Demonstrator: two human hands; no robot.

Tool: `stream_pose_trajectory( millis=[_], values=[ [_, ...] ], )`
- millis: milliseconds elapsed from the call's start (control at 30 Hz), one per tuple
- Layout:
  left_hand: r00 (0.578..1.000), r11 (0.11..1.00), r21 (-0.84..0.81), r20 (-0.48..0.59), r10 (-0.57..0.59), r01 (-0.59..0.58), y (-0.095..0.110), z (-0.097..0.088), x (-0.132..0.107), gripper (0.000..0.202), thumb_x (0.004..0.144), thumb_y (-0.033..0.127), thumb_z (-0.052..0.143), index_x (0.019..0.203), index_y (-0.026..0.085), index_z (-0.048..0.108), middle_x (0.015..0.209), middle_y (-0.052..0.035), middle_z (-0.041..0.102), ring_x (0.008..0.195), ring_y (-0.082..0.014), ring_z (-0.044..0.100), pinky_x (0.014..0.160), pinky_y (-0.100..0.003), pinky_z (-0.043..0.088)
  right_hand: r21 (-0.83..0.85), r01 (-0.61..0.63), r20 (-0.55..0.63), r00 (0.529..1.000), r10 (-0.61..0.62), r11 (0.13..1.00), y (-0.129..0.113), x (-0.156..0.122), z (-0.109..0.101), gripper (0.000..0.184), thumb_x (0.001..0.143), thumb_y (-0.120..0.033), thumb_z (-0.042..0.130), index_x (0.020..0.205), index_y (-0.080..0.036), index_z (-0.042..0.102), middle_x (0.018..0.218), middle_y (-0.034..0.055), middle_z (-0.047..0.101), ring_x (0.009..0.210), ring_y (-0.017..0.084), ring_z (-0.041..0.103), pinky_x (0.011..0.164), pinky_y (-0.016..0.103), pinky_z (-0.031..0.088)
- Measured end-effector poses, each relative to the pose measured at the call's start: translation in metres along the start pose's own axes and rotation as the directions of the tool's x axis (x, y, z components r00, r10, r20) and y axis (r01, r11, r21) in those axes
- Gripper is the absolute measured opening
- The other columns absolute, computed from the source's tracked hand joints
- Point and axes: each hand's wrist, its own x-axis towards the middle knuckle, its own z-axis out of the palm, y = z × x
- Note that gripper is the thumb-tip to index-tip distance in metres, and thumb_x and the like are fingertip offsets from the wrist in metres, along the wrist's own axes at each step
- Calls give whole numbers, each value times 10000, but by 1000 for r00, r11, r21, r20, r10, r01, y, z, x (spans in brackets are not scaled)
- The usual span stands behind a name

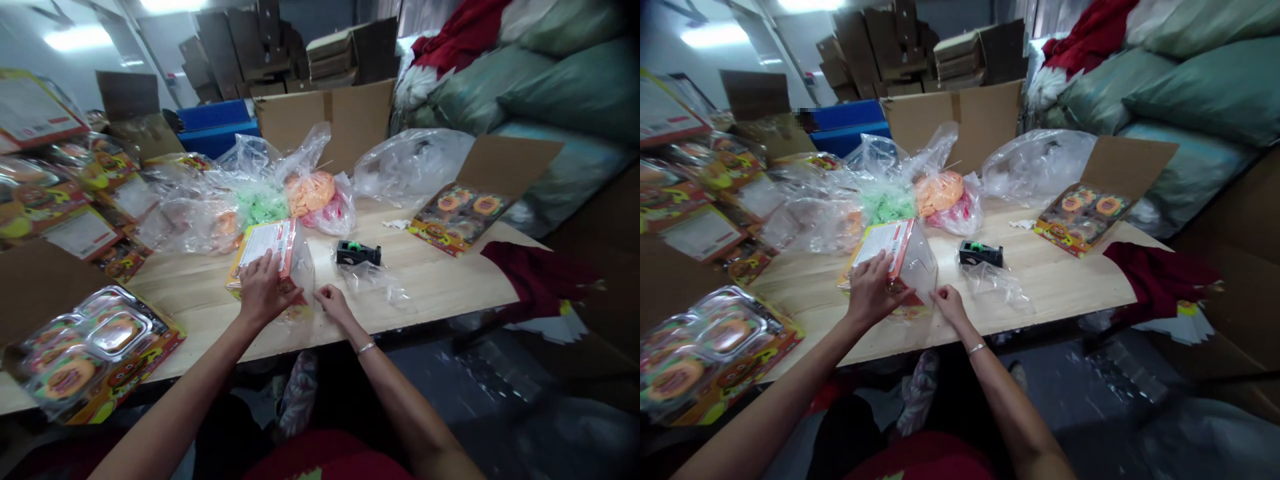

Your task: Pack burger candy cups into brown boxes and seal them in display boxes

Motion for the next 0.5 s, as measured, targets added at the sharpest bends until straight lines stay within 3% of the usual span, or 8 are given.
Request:
stream_pose_trajectory(
  millis=[100,167,200,267,300,333,400,500],
  values=[
    [1000,983,-181,27,12,-7,-17,-11,0,851,681,632,754,1358,163,540,1519,-193,437,1337,-411,428,1113,-561,298,7,54,-61,997,-54,999,-26,23,-8,550,618,-733,633,758,-205,571,687,8,589,643,177,572,570,288,454],
    [983,911,-382,-26,-181,157,-34,-21,1,800,719,599,727,1377,191,524,1577,-162,357,1430,-377,325,1168,-541,217,11,97,-68,993,-96,995,-47,37,-9,569,633,-732,613,836,-201,592,829,56,646,804,227,620,670,328,497],
    [936,810,-514,-38,-350,282,-43,-25,1,803,714,567,735,1390,200,506,1604,-145,309,1468,-357,261,1187,-521,181,16,121,-69,990,-119,993,-57,43,-7,586,636,-731,615,881,-199,601,910,77,664,888,250,627,728,351,508],
    [764,501,-735,36,-645,458,-60,-30,-1,840,669,546,757,1381,181,502,1597,-150,320,1485,-353,225,1184,-498,202,34,147,-74,987,-144,989,-74,52,0,631,641,-727,634,994,-203,618,1099,107,666,1050,285,609,844,393,507],
    [690,350,-796,112,-715,493,-66,-30,-3,827,645,564,759,1333,159,541,1538,-174,412,1450,-374,299,1147,-502,276,50,131,-62,990,-128,990,-81,55,5,655,649,-723,646,1062,-215,621,1197,111,646,1123,296,588,887,409,499],
    [649,245,-823,184,-739,512,-70,-28,-5,786,633,599,746,1251,136,597,1423,-200,535,1367,-399,421,1076,-508,368,68,93,-24,996,-92,993,-87,56,12,672,657,-715,661,1125,-233,619,1276,108,620,1180,304,567,912,421,494],
    [650,137,-844,285,-705,518,-70,-18,-11,690,627,668,702,1033,109,690,1091,-200,709,1077,-394,640,884,-482,503,94,-7,93,996,-1,996,-94,55,27,683,672,-701,685,1201,-274,614,1356,94,587,1243,313,538,916,435,501],
    [683,46,-887,319,-657,459,-57,0,-18,649,678,688,638,989,124,707,941,-138,737,903,-303,691,804,-393,535,121,-98,205,976,72,988,-97,42,45,663,693,-696,685,1225,-306,627,1356,74,606,1261,316,539,888,441,525]
  ],
)
